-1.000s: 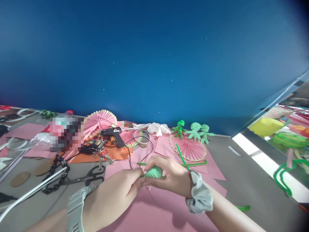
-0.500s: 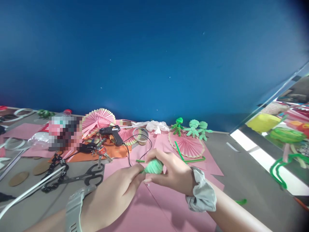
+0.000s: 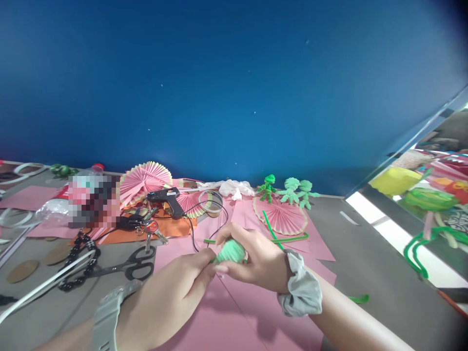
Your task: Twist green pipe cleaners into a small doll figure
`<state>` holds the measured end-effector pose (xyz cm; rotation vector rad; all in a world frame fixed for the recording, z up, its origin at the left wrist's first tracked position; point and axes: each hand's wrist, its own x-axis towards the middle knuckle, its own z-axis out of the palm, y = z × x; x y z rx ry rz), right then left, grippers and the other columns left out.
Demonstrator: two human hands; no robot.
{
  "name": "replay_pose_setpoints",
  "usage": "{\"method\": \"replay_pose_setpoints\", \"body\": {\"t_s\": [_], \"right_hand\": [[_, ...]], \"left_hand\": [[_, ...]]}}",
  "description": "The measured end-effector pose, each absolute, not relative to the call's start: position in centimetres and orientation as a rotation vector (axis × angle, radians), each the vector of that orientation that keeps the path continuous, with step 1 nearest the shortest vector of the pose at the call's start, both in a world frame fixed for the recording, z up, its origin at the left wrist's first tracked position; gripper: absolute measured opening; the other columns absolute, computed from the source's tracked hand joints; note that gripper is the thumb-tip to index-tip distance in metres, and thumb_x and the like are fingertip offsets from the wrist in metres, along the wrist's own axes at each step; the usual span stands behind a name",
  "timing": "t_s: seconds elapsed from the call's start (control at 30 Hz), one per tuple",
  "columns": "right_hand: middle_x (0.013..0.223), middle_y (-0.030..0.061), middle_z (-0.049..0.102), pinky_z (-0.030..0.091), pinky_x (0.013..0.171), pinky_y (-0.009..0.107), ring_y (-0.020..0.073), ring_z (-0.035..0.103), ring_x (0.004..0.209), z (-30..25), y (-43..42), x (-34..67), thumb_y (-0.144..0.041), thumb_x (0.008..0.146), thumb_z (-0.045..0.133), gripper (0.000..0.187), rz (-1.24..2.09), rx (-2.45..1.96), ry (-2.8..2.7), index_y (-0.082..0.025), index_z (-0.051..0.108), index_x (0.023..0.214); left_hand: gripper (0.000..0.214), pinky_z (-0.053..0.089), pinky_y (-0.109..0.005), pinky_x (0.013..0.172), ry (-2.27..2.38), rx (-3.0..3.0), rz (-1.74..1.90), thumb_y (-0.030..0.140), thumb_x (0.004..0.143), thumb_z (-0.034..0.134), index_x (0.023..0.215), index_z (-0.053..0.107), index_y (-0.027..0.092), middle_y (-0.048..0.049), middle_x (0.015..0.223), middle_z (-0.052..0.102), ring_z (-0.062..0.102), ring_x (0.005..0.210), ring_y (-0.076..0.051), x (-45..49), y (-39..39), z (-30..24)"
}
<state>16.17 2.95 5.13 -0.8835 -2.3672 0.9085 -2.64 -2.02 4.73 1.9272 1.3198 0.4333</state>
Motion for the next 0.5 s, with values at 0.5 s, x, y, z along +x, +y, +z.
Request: {"method": "replay_pose_setpoints", "body": {"t_s": [0.5], "right_hand": [[0.092, 0.0026, 0.050, 0.046, 0.050, 0.024, 0.0122, 0.053, 0.064, 3.8, 4.0, 16.0, -0.043, 0.081, 0.053, 0.043, 1.575, -0.825, -1.722, -0.024, 0.039, 0.116]], "left_hand": [[0.024, 0.030, -0.019, 0.047, 0.718, 0.939, 0.767, 0.039, 0.090, 0.035, 0.083, 0.047, 0.020, 0.0048, 0.063, 0.034, 0.031, 0.049, -0.007, -2.0, -0.8, 2.5]]}}
